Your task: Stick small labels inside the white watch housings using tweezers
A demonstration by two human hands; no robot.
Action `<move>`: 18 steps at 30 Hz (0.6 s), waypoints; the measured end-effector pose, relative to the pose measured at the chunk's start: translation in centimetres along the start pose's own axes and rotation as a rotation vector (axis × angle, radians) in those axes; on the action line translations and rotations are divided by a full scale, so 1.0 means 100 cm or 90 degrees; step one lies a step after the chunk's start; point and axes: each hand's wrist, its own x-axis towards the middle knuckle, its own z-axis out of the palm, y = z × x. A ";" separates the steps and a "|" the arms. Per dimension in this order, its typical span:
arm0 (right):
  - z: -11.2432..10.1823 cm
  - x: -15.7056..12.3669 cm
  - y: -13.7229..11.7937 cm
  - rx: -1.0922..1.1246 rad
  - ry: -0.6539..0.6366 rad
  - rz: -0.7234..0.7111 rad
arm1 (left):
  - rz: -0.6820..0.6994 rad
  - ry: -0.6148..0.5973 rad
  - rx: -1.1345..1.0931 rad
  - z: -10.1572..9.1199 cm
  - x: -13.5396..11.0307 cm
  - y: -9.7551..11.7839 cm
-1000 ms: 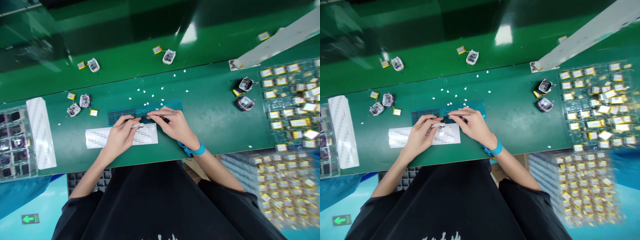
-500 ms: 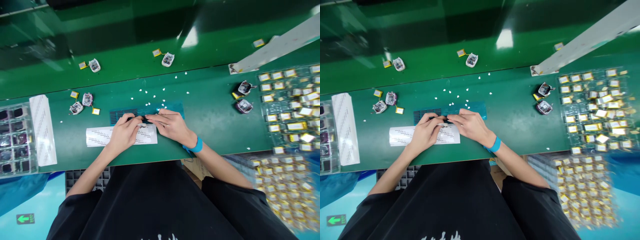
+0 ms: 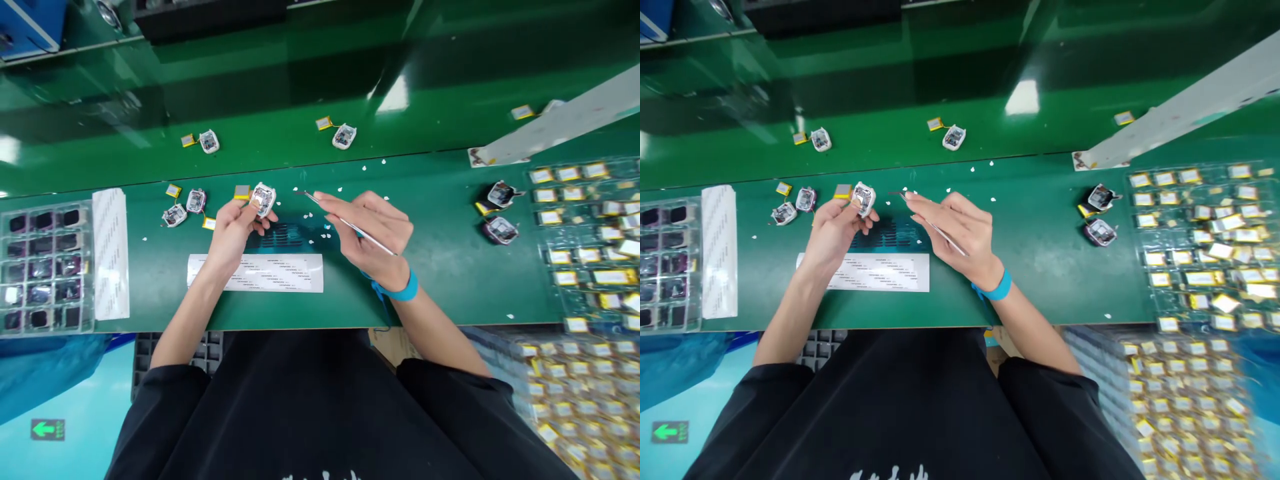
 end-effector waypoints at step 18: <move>0.003 -0.010 -0.017 -0.086 -0.145 -0.229 | -0.183 0.089 -0.207 0.008 -0.003 -0.015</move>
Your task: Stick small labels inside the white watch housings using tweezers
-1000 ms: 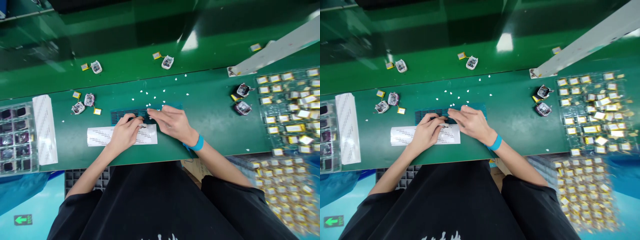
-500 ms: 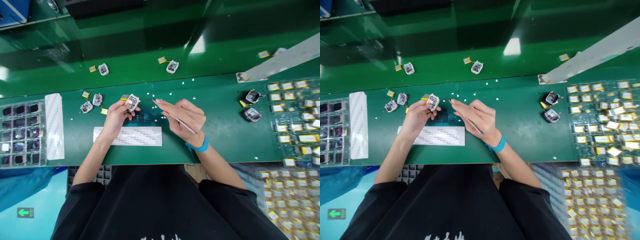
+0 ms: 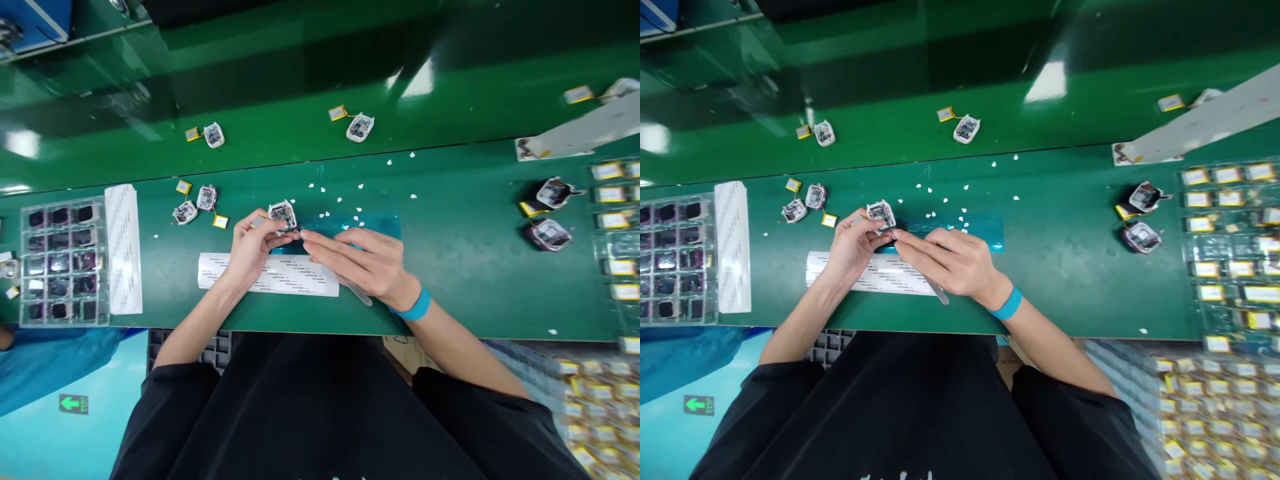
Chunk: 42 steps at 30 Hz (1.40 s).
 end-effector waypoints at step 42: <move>-0.006 -0.004 -0.006 0.119 -0.005 0.078 | 0.084 0.016 0.047 0.008 -0.016 -0.006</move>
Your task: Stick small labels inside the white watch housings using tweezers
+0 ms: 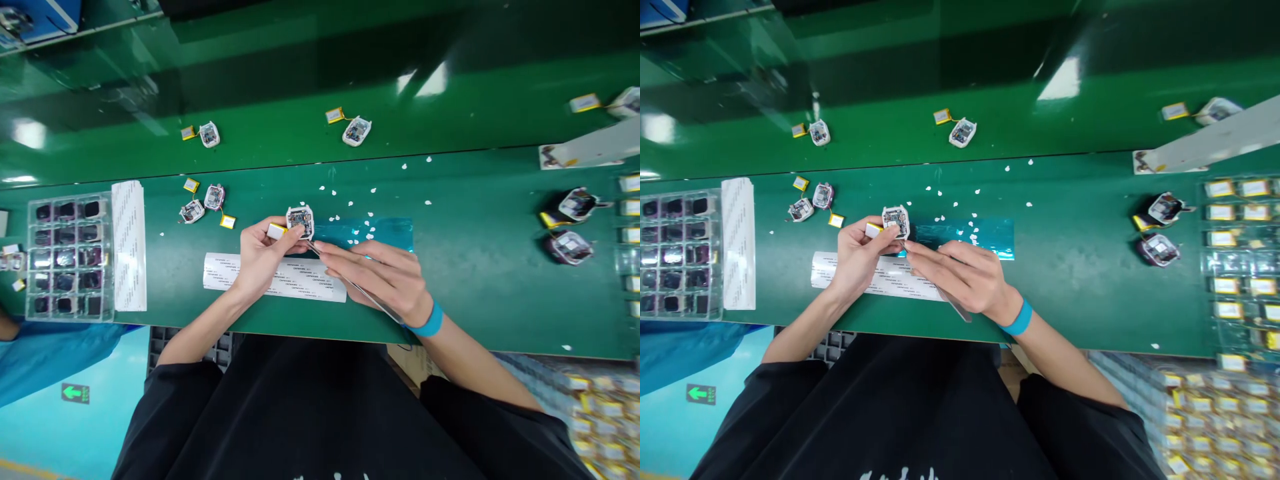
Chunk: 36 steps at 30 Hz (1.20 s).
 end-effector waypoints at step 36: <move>0.002 0.003 0.012 -0.089 0.076 -0.051 | 0.358 0.199 0.642 -0.124 0.173 0.097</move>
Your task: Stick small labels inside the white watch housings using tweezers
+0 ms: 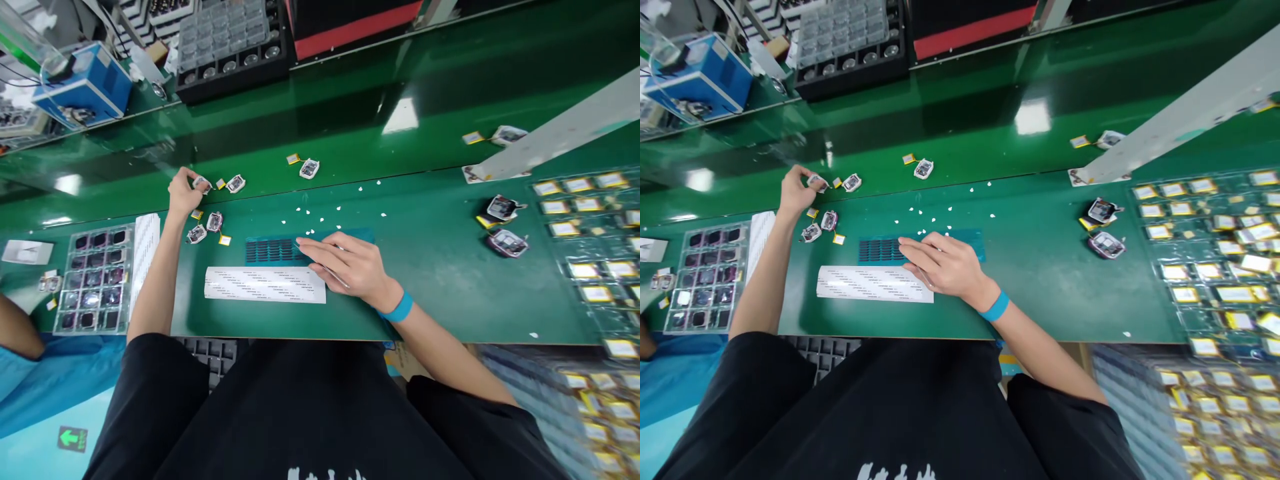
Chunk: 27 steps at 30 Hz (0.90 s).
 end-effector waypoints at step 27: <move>0.016 -0.009 -0.014 -0.023 0.036 0.149 | 0.082 -0.173 -0.361 0.046 -0.214 0.133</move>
